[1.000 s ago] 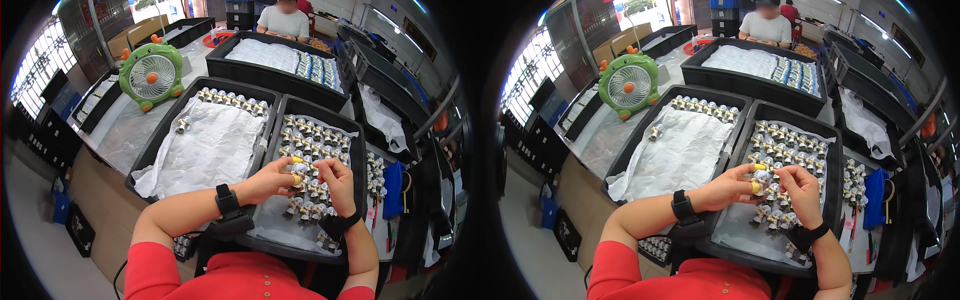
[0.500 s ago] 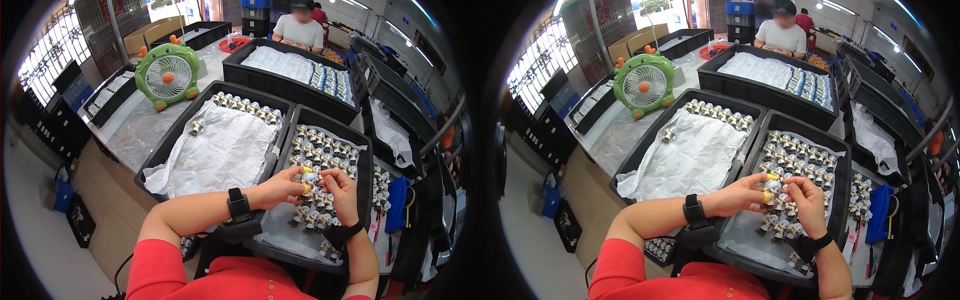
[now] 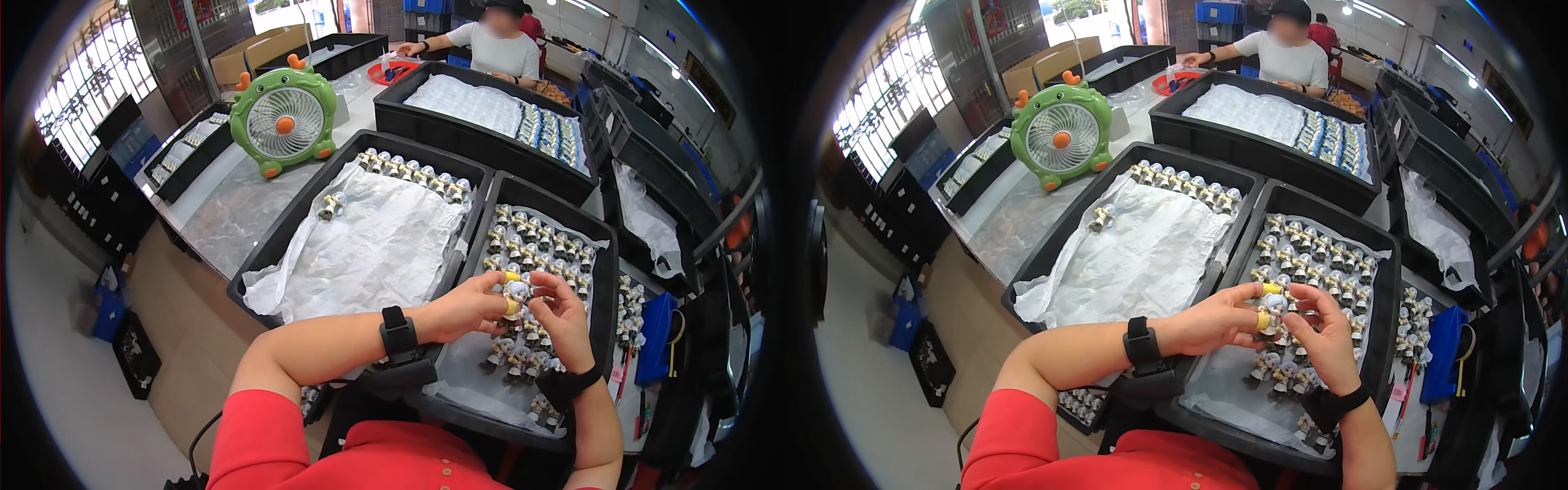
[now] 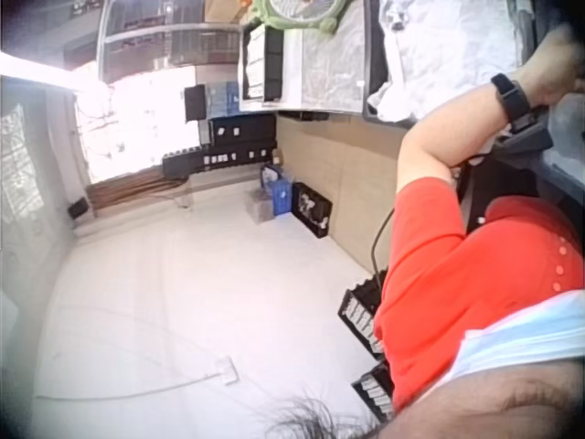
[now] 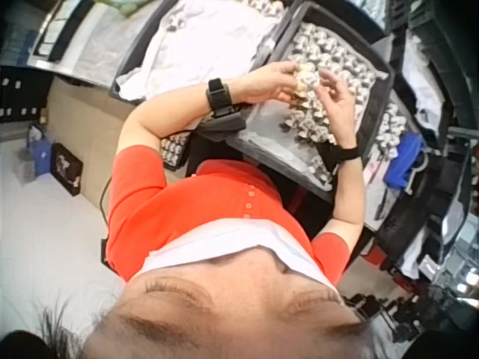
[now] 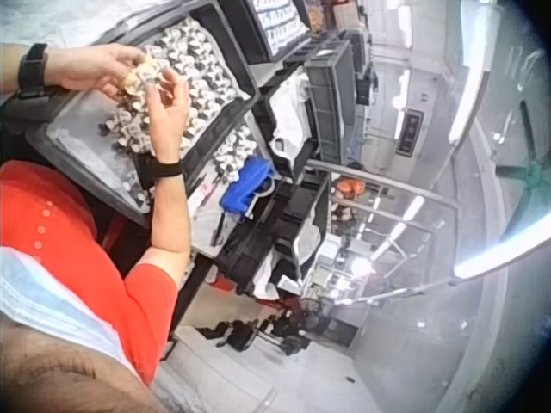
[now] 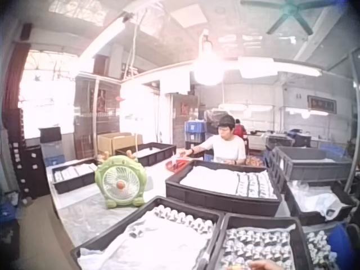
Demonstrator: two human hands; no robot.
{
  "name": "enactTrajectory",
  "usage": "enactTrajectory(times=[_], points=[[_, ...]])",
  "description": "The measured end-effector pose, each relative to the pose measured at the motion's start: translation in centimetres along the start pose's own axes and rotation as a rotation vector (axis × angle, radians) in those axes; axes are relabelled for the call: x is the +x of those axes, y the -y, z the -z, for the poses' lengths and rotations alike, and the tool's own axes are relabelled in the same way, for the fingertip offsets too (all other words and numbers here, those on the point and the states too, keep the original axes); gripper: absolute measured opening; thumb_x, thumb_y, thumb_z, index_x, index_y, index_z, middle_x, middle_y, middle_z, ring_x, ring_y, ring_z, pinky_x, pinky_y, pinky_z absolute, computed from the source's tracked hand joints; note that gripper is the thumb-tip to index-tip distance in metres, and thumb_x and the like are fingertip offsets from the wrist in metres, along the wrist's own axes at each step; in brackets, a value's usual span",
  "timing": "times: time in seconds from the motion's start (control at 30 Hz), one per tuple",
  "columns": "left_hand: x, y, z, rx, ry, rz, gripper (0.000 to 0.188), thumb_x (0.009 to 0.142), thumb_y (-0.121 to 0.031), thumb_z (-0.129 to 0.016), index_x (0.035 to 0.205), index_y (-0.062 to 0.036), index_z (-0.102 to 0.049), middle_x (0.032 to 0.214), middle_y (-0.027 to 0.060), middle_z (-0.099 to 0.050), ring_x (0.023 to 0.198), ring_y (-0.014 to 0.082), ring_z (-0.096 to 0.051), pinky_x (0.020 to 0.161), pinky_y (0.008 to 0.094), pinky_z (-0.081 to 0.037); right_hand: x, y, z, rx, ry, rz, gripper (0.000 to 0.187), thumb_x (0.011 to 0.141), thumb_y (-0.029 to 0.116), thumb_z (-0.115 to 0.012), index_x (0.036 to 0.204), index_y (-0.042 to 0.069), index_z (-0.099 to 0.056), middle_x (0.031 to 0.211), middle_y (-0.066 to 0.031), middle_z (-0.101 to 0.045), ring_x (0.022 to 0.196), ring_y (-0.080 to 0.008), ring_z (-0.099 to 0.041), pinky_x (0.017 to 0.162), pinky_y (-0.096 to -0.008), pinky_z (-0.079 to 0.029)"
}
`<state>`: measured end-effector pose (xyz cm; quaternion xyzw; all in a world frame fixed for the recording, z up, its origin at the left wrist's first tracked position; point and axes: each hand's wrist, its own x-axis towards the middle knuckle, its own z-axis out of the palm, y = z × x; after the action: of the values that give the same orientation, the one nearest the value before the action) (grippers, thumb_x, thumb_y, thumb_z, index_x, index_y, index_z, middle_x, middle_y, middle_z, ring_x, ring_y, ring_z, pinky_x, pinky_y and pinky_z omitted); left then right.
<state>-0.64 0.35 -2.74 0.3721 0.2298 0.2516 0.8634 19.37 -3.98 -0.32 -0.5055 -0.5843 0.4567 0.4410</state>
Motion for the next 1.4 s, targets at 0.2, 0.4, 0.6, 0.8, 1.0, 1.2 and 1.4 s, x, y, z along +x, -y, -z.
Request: enactTrajectory(times=[0.2, 0.4, 0.6, 0.8, 1.0, 1.2, 1.4], points=[[-0.2, -0.3, -0.1, -0.048, 0.023, -0.030, 0.047, 0.091, -0.013, -0.055, 0.134, -0.0099, -0.036, 0.120, 0.0043, -0.054, 0.106, 0.0174, -0.058, 0.088, 0.0345, -0.049, -0.1, -0.2, -0.6, -0.140, 0.071, 0.097, 0.056, 0.073, 0.014, -0.074, 0.124, 0.006, -0.054, 0.114, -0.0040, -0.056, 0.100, -0.0147, -0.054, 0.084, -0.0280, -0.043], [-0.1, -0.2, -0.5, -0.070, 0.033, -0.055, 0.046, 0.092, -0.013, -0.051, 0.135, -0.0098, -0.034, 0.120, 0.0042, -0.053, 0.101, 0.0159, -0.059, 0.083, 0.0328, -0.050, -0.2, -0.1, -0.6, -0.160, 0.060, 0.097, 0.063, 0.070, 0.014, -0.076, 0.127, 0.007, -0.051, 0.113, -0.0036, -0.058, 0.101, -0.0143, -0.054, 0.085, -0.0284, -0.043], [-0.4, -0.6, -0.3, -0.122, 0.077, -0.076, 0.042, 0.096, -0.011, -0.041, 0.137, -0.0084, -0.034, 0.125, 0.0074, -0.052, 0.108, 0.0227, -0.058, 0.089, 0.0375, -0.050, -0.3, 0.0, -0.9, -0.218, 0.084, 0.137, 0.074, 0.066, 0.015, -0.079, 0.132, 0.008, -0.047, 0.118, -0.0046, -0.054, 0.101, -0.0155, -0.055, 0.087, -0.0298, -0.043], [-0.5, -0.7, -0.8, -0.126, 0.047, -0.066, 0.043, 0.094, -0.006, -0.039, 0.137, -0.0090, -0.035, 0.118, 0.0057, -0.053, 0.101, 0.0190, -0.060, 0.085, 0.0363, -0.051, -0.4, 0.2, -1.0, -0.258, 0.068, 0.176, 0.073, 0.066, 0.013, -0.079, 0.131, 0.007, -0.047, 0.119, -0.0055, -0.055, 0.104, -0.0164, -0.054, 0.089, -0.0302, -0.043], [-0.3, -0.4, 0.0, -0.103, 0.085, -0.070, 0.042, 0.096, -0.013, -0.044, 0.137, -0.0077, -0.035, 0.125, 0.0057, -0.053, 0.110, 0.0221, -0.057, 0.091, 0.0367, -0.047, -0.2, 0.3, -1.2, -0.222, 0.073, 0.164, 0.073, 0.065, 0.014, -0.080, 0.130, 0.006, -0.047, 0.120, -0.0062, -0.057, 0.108, -0.0173, -0.053, 0.092, -0.0308, -0.041], [-0.3, -0.5, -0.3, -0.112, 0.104, -0.086, 0.041, 0.096, -0.010, -0.042, 0.136, -0.0076, -0.036, 0.125, 0.0058, -0.052, 0.110, 0.0225, -0.057, 0.091, 0.0371, -0.047, -0.3, 0.1, -1.1, -0.220, 0.074, 0.160, 0.072, 0.065, 0.014, -0.080, 0.129, 0.006, -0.047, 0.120, -0.0061, -0.057, 0.109, -0.0171, -0.053, 0.093, -0.0314, -0.040], [-0.2, -0.3, -0.2, -0.114, 0.090, -0.083, 0.039, 0.096, -0.009, -0.041, 0.135, -0.0074, -0.038, 0.124, 0.0058, -0.053, 0.110, 0.0227, -0.057, 0.092, 0.0382, -0.047, -0.3, 0.4, -1.3, -0.179, 0.086, 0.136, 0.072, 0.065, 0.017, -0.081, 0.128, 0.006, -0.047, 0.119, -0.0059, -0.056, 0.106, -0.0162, -0.053, 0.091, -0.0312, -0.042]])
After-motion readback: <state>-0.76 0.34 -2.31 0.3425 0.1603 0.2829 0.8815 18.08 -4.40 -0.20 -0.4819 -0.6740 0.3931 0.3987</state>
